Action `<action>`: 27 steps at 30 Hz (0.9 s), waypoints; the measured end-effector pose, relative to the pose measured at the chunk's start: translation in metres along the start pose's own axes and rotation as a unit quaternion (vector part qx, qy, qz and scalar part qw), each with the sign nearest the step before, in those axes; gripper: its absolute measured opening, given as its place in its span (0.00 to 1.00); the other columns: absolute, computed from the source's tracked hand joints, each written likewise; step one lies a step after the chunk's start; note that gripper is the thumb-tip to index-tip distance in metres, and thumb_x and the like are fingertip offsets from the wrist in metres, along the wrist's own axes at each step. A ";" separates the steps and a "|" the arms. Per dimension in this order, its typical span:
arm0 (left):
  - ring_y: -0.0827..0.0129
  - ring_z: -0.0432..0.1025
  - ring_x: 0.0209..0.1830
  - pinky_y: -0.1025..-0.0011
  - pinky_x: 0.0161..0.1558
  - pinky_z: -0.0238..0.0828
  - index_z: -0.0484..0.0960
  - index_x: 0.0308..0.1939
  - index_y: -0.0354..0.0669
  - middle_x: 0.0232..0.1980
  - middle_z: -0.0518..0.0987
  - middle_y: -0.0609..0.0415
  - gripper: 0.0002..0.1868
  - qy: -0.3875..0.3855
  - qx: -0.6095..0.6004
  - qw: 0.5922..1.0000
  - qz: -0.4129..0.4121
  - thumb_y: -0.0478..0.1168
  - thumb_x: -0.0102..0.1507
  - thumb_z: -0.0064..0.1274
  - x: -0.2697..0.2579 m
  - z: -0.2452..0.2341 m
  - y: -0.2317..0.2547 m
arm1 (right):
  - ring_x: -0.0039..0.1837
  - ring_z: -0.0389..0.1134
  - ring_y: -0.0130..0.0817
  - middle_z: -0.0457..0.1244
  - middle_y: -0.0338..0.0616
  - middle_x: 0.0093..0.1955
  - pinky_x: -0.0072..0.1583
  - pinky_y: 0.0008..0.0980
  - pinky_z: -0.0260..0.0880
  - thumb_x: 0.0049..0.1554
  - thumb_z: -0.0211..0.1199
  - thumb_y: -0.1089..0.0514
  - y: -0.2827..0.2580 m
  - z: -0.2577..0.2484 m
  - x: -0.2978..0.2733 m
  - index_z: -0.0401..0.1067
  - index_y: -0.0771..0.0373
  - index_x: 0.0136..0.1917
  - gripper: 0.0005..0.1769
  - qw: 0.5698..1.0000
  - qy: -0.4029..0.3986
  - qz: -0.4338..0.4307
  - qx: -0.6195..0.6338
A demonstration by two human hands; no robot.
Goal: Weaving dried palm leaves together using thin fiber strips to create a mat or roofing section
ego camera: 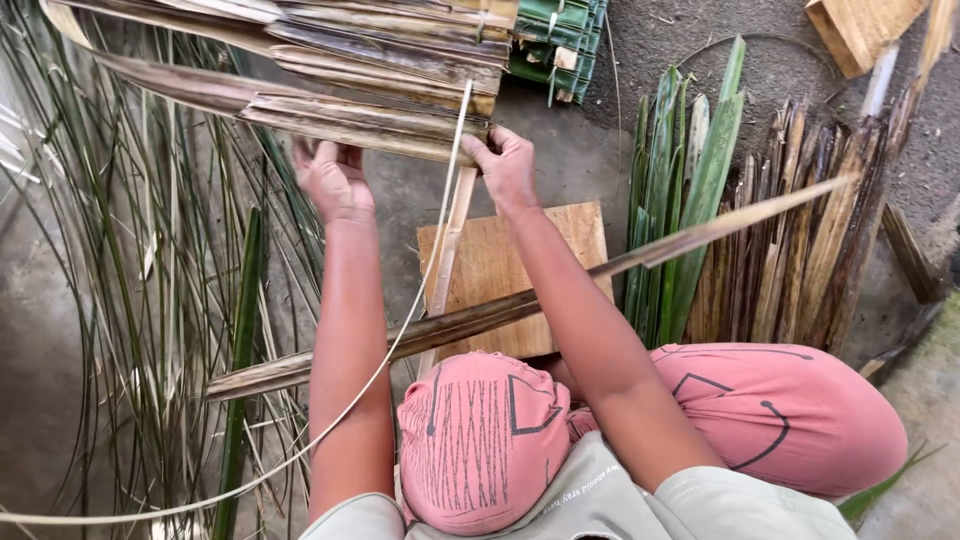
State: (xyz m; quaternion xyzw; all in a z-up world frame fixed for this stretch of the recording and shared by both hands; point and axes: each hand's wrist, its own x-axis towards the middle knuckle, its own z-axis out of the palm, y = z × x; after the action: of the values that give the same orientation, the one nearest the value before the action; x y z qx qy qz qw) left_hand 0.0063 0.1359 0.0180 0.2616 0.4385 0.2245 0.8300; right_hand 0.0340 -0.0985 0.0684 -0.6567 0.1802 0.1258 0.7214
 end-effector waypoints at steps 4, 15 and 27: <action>0.52 0.84 0.41 0.60 0.48 0.88 0.86 0.46 0.52 0.43 0.86 0.50 0.24 -0.021 -0.023 0.994 -0.109 0.21 0.52 0.57 0.038 -0.051 -0.071 | 0.42 0.71 0.22 0.70 0.37 0.40 0.45 0.26 0.80 0.53 0.76 0.58 0.042 -0.014 0.026 0.79 0.64 0.48 0.11 0.999 -0.003 0.043 0.029; 0.53 0.79 0.46 0.51 0.50 0.79 0.79 0.54 0.33 0.47 0.81 0.44 0.32 -0.015 0.117 0.990 -0.077 0.31 0.49 0.80 -0.015 0.010 -0.126 | 0.45 0.75 0.30 0.72 0.43 0.44 0.49 0.35 0.82 0.53 0.76 0.61 0.090 -0.043 0.059 0.80 0.66 0.51 0.13 0.992 -0.029 0.098 0.069; 0.52 0.80 0.42 0.49 0.44 0.77 0.81 0.47 0.29 0.41 0.81 0.39 0.31 0.065 0.075 0.993 -0.065 0.30 0.43 0.79 -0.006 0.022 -0.136 | 0.43 0.77 0.33 0.73 0.42 0.42 0.45 0.35 0.82 0.52 0.77 0.57 0.095 -0.043 0.062 0.81 0.61 0.50 0.13 0.989 -0.013 0.140 0.044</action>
State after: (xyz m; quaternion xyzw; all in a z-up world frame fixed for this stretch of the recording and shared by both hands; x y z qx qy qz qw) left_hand 0.0411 0.0233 -0.0538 0.2785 0.5235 0.1534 0.7905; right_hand 0.0465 -0.1345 -0.0472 -0.5913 0.2663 0.2256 0.7270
